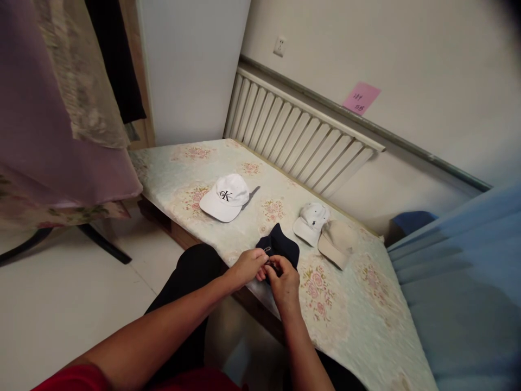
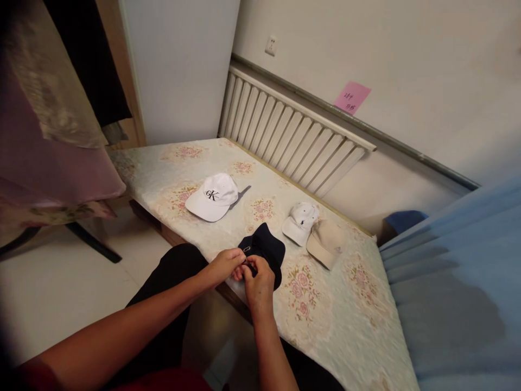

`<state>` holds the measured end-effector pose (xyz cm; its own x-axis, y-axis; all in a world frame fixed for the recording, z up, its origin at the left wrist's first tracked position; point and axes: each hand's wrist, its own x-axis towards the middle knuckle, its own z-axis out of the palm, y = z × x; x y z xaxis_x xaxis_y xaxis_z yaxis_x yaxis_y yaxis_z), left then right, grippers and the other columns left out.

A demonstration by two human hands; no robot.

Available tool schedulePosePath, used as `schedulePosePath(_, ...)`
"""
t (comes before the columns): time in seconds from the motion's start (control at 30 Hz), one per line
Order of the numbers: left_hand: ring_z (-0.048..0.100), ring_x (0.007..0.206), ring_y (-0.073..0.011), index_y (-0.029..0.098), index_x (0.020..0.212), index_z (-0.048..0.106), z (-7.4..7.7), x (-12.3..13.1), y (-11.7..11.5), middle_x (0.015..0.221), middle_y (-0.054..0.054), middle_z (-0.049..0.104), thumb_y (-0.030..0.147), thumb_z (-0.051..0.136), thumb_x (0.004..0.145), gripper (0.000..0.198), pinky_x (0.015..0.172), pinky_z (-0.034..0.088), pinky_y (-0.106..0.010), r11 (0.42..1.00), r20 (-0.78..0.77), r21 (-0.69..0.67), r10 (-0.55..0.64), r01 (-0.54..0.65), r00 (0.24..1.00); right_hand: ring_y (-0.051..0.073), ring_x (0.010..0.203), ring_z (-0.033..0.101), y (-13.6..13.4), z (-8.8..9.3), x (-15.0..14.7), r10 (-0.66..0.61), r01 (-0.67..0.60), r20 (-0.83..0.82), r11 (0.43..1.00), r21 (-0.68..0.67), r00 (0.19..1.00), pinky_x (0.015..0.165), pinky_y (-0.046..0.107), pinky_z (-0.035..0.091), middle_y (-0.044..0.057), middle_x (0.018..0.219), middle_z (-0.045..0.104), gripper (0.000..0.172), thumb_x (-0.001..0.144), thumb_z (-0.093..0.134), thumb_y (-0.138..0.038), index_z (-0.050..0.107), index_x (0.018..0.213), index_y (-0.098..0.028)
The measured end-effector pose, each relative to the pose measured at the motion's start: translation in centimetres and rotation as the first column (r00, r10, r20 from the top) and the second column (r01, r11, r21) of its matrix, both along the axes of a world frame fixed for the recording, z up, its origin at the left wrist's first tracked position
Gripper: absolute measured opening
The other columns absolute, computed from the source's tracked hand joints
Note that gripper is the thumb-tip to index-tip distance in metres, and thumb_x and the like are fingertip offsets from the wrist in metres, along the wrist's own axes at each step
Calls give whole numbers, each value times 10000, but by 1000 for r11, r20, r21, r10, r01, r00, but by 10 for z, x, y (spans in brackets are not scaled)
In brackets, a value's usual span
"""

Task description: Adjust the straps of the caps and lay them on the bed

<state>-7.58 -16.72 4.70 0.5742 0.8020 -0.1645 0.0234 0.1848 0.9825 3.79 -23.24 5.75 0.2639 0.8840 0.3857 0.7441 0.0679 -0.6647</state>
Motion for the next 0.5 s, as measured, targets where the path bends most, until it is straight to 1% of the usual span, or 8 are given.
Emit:
schedulePosePath(0.07,485,485,-103,176,704,527,2,-2,-1,515,42,495,332,429,795,204,499,370,-211,991,-52,125,51,-44,997,194,772,590,-1,0,-2,0,-2,68,1000,31,998,742,312,453,58,869,665,161,773,559,-259,641,896,-196)
schedulePosePath(0.17,481,591,-107,176,639,527,5,-5,-1,600,27,509,296,441,783,207,554,355,-214,934,-105,341,153,-109,983,196,794,590,-2,-1,-6,-21,14,141,999,51,990,752,309,439,60,873,656,140,813,535,-259,627,898,-196)
schedulePosePath(0.23,479,622,-113,178,619,512,5,-6,-1,614,24,506,290,431,790,219,574,352,-218,906,-114,405,185,-124,976,188,780,586,-3,-3,-7,-41,31,167,998,58,985,740,299,428,49,846,651,124,834,515,-255,620,866,-199)
schedulePosePath(0.27,478,617,-114,180,622,508,5,-6,-1,608,25,501,291,422,795,223,573,353,-220,906,-114,403,190,-129,975,183,768,585,-3,-4,-7,-47,37,177,997,61,983,733,293,425,42,832,649,120,840,509,-251,617,852,-200)
schedulePosePath(0.33,480,595,-116,183,639,504,3,-5,0,596,28,497,300,408,803,223,563,360,-222,925,-102,352,192,-145,976,175,760,591,-3,-6,-7,-52,40,202,997,62,978,727,284,423,36,832,651,114,842,511,-241,615,858,-198)
schedulePosePath(0.43,487,578,-118,188,651,495,1,-2,0,593,31,501,332,410,809,230,550,368,-224,948,-80,273,191,-162,978,179,789,610,-3,-8,-8,-70,52,265,996,76,962,725,279,429,52,888,662,155,852,507,-244,618,942,-186)
schedulePosePath(0.5,485,577,-118,189,647,490,3,-1,-1,590,32,502,338,420,809,230,549,367,-222,953,-85,261,183,-155,979,188,805,618,-3,-10,-7,-91,59,325,993,107,941,715,281,435,73,912,664,199,871,486,-263,619,988,-174)
